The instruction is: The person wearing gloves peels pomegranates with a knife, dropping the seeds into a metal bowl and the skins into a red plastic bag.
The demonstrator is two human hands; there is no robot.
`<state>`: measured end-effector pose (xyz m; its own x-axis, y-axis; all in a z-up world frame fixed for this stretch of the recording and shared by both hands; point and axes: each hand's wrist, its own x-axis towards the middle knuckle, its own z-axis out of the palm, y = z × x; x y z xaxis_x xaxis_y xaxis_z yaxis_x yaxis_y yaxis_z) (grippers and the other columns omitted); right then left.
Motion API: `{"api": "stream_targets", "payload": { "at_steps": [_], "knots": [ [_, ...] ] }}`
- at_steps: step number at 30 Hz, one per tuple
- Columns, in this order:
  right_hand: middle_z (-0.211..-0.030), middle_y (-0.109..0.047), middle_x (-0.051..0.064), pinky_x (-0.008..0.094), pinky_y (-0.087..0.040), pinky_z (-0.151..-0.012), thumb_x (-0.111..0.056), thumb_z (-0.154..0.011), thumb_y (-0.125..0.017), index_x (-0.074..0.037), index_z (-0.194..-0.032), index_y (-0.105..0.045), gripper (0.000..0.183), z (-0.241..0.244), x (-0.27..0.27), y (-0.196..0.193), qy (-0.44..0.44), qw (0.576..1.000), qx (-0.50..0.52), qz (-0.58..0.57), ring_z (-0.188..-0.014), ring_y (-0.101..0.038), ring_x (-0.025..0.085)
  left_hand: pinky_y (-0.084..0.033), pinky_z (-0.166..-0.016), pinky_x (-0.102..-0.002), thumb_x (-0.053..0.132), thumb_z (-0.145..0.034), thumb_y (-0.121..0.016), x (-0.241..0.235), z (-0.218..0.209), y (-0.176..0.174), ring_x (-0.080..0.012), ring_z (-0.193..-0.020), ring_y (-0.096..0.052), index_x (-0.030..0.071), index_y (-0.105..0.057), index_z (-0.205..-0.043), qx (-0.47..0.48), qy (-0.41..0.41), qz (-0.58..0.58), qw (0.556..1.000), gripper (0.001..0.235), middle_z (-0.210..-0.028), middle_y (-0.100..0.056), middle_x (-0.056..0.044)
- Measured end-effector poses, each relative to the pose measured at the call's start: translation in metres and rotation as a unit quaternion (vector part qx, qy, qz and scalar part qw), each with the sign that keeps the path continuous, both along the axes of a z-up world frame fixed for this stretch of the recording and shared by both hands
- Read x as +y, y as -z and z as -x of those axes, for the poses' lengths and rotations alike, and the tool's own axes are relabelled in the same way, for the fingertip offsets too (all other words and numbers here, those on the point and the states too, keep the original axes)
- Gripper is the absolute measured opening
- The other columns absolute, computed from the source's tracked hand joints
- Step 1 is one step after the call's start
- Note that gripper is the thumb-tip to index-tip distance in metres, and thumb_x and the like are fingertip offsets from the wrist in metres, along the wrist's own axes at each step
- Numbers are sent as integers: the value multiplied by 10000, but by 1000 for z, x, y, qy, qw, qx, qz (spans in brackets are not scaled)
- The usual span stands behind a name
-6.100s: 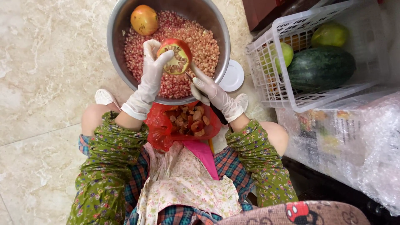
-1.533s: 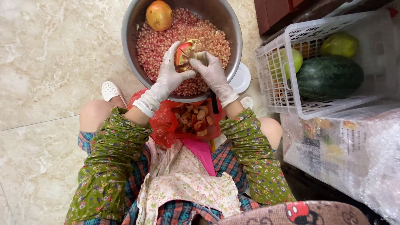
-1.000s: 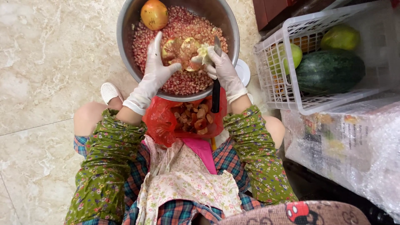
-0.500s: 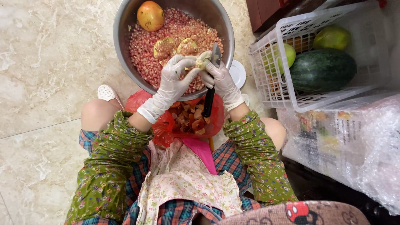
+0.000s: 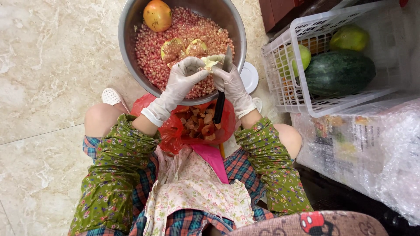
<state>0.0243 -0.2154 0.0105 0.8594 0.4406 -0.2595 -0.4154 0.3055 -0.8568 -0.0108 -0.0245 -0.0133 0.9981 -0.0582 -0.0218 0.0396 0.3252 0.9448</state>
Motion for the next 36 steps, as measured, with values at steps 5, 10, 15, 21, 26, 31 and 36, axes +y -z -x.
{"api": "stream_targets", "payload": {
  "at_steps": [5, 10, 15, 21, 26, 31, 36],
  "knots": [
    [-632, -476, -51, 232, -283, -391, -96, -1023, -647, -52, -1232, -631, 214, 2, 0, 4, -12, 999, 33, -31, -436, -364, 57, -584, -875, -240, 50, -949, -778, 6, -3, -1, -88, -938, -696, 11, -721, -1074, 29, 29, 62, 997, 142, -1027, -752, -40],
    [-732, -554, -40, 222, -338, -420, -92, -956, -685, -68, -1208, -630, 259, 3, 2, 1, 18, 1000, 9, -17, -465, -407, 45, -557, -859, -236, 61, -925, -732, 9, -6, -2, -86, -928, -664, 22, -714, -1174, 57, 36, 93, 993, 253, -1060, -730, -27],
    [-1060, -715, 50, 272, -576, -884, -23, -950, -756, -23, -1143, -652, 220, 4, 12, 7, 102, 987, -124, 22, -969, -694, 128, -555, -886, -259, 82, -926, -731, 9, -4, -15, -97, -973, -656, 61, -666, -1212, 62, 23, 28, 997, 294, -1091, -701, 0],
    [-1091, -696, 48, 291, -576, -927, -15, -955, -772, -19, -1134, -660, 211, 10, 13, 17, 99, 985, -139, 23, -1024, -674, 132, -563, -951, -292, 54, -894, -799, 6, -6, -10, -131, -1020, -674, 28, -691, -1159, 60, 21, 34, 997, 287, -1104, -724, -49],
    [-1075, -726, 68, 274, -586, -889, -18, -935, -765, -26, -1157, -645, 253, 5, 9, 23, 114, 988, -105, 1, -1000, -699, 140, -563, -982, -294, 43, -877, -741, 7, -9, 1, -130, -1045, -688, 38, -700, -1211, 77, 38, 83, 993, 336, -1141, -734, -60],
    [-1025, -719, 97, 251, -496, -688, 1, -926, -761, -13, -1166, -644, 267, 7, 9, 18, 129, 989, -72, 31, -834, -636, 136, -559, -938, -288, 43, -946, -696, 6, -8, 9, -123, -1019, -677, 40, -686, -1205, 109, 31, 101, 988, 259, -1139, -716, -60],
    [-985, -746, 104, 270, -453, -619, -38, -925, -759, -29, -1139, -640, 245, 10, 5, -3, 108, 989, -89, 44, -722, -606, 118, -582, -956, -314, -40, -956, -604, 10, -11, 5, -175, -1050, -696, 31, -736, -1168, -8, -39, -98, 994, 260, -1160, -733, -95]
  ]
}}
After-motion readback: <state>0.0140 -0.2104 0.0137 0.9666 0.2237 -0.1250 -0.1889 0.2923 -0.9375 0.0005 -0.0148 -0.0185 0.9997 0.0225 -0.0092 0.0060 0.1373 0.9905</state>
